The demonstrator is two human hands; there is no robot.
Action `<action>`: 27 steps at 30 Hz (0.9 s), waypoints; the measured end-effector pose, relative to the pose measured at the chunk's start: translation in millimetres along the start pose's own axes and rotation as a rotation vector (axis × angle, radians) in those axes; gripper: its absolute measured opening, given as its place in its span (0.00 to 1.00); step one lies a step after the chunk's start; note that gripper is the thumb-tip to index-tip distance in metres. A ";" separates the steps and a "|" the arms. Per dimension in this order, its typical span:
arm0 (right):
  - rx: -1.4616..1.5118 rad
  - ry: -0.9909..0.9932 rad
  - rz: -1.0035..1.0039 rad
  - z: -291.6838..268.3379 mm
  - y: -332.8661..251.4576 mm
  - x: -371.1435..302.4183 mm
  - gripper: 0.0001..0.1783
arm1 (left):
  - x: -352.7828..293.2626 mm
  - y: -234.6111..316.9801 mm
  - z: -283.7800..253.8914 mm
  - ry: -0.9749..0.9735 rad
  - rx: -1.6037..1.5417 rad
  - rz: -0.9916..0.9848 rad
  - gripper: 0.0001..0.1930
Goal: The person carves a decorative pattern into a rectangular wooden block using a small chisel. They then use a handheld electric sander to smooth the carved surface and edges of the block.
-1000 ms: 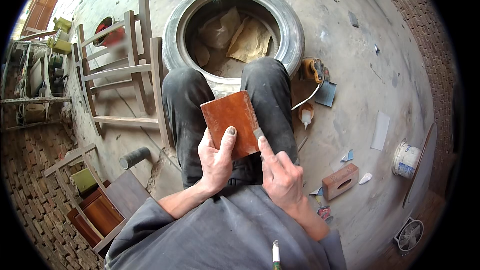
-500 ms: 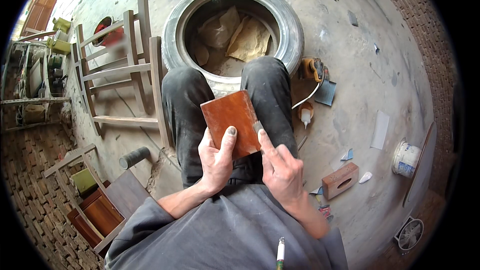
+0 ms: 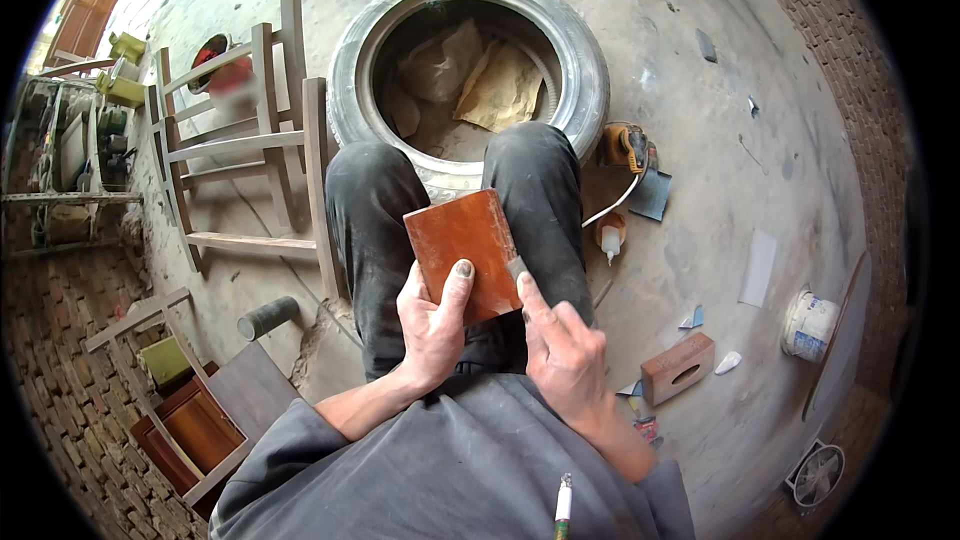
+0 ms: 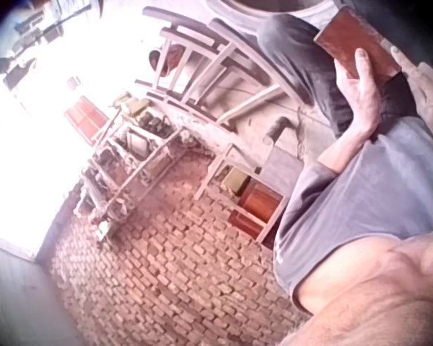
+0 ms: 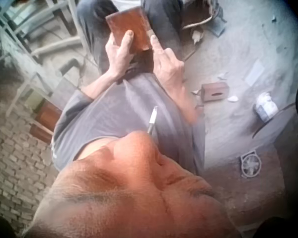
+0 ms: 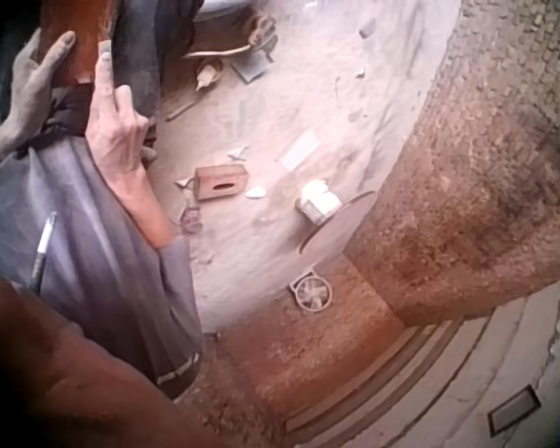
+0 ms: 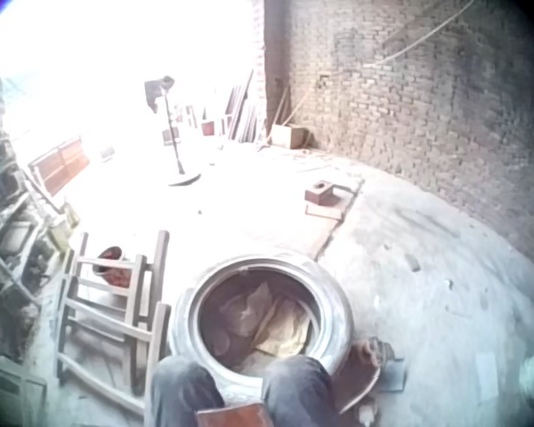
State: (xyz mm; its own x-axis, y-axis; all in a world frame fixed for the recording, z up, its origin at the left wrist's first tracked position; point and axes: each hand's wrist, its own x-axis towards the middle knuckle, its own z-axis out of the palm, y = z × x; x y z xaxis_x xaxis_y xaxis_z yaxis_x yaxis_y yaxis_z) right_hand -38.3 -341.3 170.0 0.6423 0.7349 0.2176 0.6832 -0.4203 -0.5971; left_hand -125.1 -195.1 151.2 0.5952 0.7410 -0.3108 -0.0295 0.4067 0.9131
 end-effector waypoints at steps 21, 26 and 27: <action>0.172 -0.122 0.215 -28.1 -18.4 -26.7 0.37 | 3.4 0.0 1.6 0.005 -0.034 0.000 0.17; 0.104 -0.162 0.220 -24.4 -17.2 -32.4 0.37 | 3.0 -0.8 0.8 0.013 -0.027 -0.002 0.18; 0.111 -0.155 0.225 -24.5 -16.6 -32.6 0.37 | 2.4 -1.1 0.2 0.015 -0.025 0.001 0.18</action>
State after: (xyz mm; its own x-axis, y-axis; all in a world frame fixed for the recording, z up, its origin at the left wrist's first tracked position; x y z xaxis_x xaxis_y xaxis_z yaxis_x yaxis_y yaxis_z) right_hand -62.1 -371.3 191.8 0.7066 0.7062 -0.0450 0.4824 -0.5273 -0.6994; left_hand -123.4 -193.8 149.4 0.5833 0.7490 -0.3142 -0.0498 0.4192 0.9065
